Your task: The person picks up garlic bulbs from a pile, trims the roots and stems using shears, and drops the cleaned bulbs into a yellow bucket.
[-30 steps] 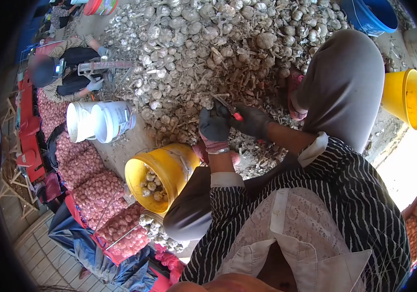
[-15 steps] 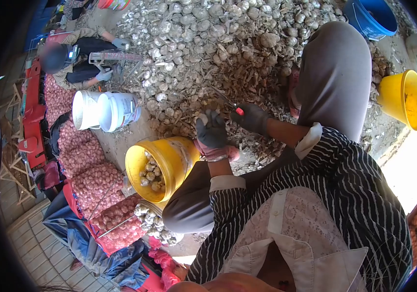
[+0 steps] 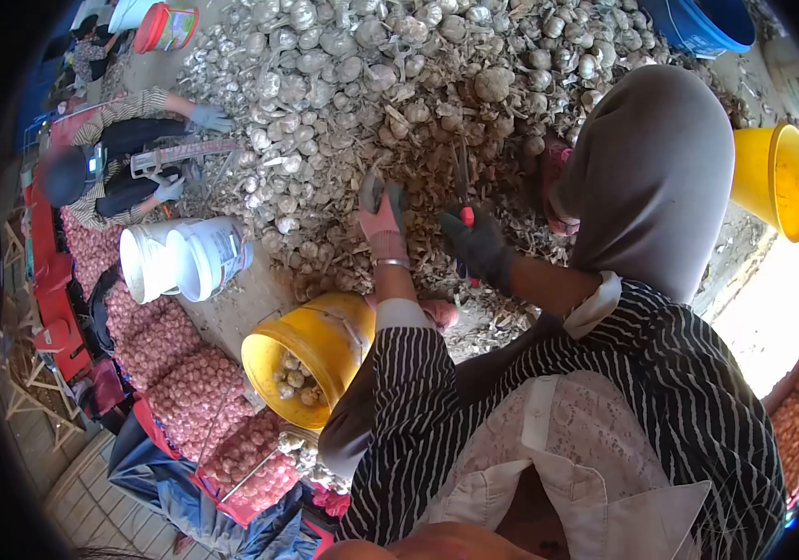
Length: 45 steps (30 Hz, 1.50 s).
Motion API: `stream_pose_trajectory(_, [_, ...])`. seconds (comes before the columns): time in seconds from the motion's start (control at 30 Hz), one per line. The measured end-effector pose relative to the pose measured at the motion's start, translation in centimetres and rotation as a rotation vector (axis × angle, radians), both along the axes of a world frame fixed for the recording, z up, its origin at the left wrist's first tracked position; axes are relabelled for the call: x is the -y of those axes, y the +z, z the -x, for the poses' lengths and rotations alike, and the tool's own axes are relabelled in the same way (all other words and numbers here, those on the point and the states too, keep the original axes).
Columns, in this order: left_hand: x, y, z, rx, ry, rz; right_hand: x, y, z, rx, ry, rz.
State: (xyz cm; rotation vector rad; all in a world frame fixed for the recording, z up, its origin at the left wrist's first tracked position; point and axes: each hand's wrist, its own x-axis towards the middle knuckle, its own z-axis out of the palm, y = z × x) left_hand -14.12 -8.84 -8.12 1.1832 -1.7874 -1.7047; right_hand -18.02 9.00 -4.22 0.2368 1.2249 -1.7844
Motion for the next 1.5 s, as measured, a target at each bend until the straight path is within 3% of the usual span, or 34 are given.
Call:
stream_pose_trajectory(0.07, [1.5, -3.6, 4.6, 0.157, -0.136, 0.236, 0.0, 0.3, 0.1, 0.06, -0.008, 0.033])
stream_pose_trajectory(0.1, [1.9, -4.0, 7.7, 0.158, -0.16, 0.225, 0.1, 0.6, 0.5, 0.064, -0.031, 0.022])
stream_pose_trajectory(0.17, [1.8, -2.2, 12.2, 0.805, -0.268, 0.445, 0.1, 1.9, 0.9, 0.13, -0.06, -0.018])
stream_pose_trajectory(0.3, [1.7, -0.2, 14.1, 0.934, -0.291, 0.316, 0.1, 1.8, 1.5, 0.095, -0.054, -0.073])
stream_pose_trajectory(0.37, [3.1, -4.3, 12.2, 0.729, -0.187, 0.373, 0.3, 1.1, 1.2, 0.084, -0.052, -0.117])
stream_pose_trajectory(0.4, [4.9, -8.5, 10.7, 0.403, -0.045, 0.196, 0.2, -0.6, 0.7, 0.088, -0.05, -0.108])
stream_pose_trajectory(0.43, [4.5, -6.8, 10.1, 0.409, -0.043, 0.206, -0.1, -3.4, -0.1, -0.049, 0.081, -0.191])
stream_pose_trajectory(0.5, [2.1, -1.0, 7.8, -0.352, 0.203, -0.833, -0.2, -4.0, -0.3, -0.183, 0.218, -0.261])
stream_pose_trajectory(0.57, [0.7, 1.6, 5.2, -0.364, 0.19, -0.818, -0.6, -0.4, 1.1, -0.448, 0.362, -0.371])
stream_pose_trajectory(0.6, [-0.3, 2.7, 4.1, -0.284, 0.192, -0.727, -0.7, 0.0, 1.6, -0.454, 0.366, -0.358])
stream_pose_trajectory(0.67, [-1.9, 3.6, 1.3, -0.191, 0.202, -0.544, -1.1, 0.5, 2.5, -0.89, 0.577, -0.507])
stream_pose_trajectory(0.7, [-2.1, 2.7, -0.2, -0.197, 0.206, -0.535, -1.3, 1.8, 3.0, -0.897, 0.577, -0.498])
stream_pose_trajectory(0.77, [-2.0, 0.3, -3.5, -0.07, 0.083, 0.073, -1.5, 4.9, 4.1, -1.171, 0.768, -0.572])
stream_pose_trajectory(0.8, [-3.1, 2.6, -4.1, 0.098, 0.03, 0.35, -1.5, 5.7, 4.1, -1.181, 0.767, -0.566])
stream_pose_trajectory(0.87, [-4.6, 5.4, -4.9, 0.168, 0.023, 0.36, -1.7, 6.8, 3.9, -1.293, 1.012, -0.661])
stream_pose_trajectory(0.97, [-6.0, 6.3, -6.8, 0.267, 0.041, 0.398, -2.2, 5.6, 2.8, -1.215, 0.986, -0.555])
stream_pose_trajectory(1.03, [-6.4, 5.4, -8.3, -0.177, 0.258, -0.246, -2.5, 5.9, 1.9, -1.23, 1.004, -0.503])
stream_pose_trajectory(1.07, [-6.7, 5.2, -9.6, -0.323, 0.193, -0.45, -2.5, 6.0, 1.4, -1.228, 1.022, -0.458])
stream_pose_trajectory(1.1, [-7.4, 6.3, -9.9, -0.332, 0.202, -0.441, -2.6, 5.8, 1.0, -1.241, 1.026, -0.448])
stream_pose_trajectory(1.2, [-9.8, 9.3, -10.1, -0.584, 0.291, -0.739, -2.8, 5.1, -0.6, -1.145, 1.043, -0.368])
stream_pose_trajectory(1.27, [-9.8, 8.7, -11.0, -0.526, 0.281, -0.656, -3.0, 5.0, -1.5, -1.035, 1.052, -0.232])
stream_pose_trajectory(1.3, [-9.8, 8.3, -11.4, -0.46, 0.262, -0.582, -2.7, 2.2, -2.3, -1.042, 1.057, -0.226])
stream_pose_trajectory(1.37, [-11.0, 9.6, -11.1, -0.43, 0.347, -0.509, -1.9, -5.2, -4.1, -0.52, 1.182, 0.195])
stream_pose_trajectory(1.4, [-11.0, 9.1, -11.0, -0.422, 0.37, -0.381, -2.3, -3.9, -4.4, -0.523, 1.185, 0.192])
stream_pose_trajectory(1.47, [-11.3, 8.7, -11.1, -0.439, 0.42, -0.218, -3.6, 1.2, -4.9, -0.946, 0.833, -0.248])
stream_pose_trajectory(1.5, [-11.1, 7.9, -11.4, -0.439, 0.422, -0.22, -3.9, 2.7, -4.3, -0.945, 0.835, -0.249])
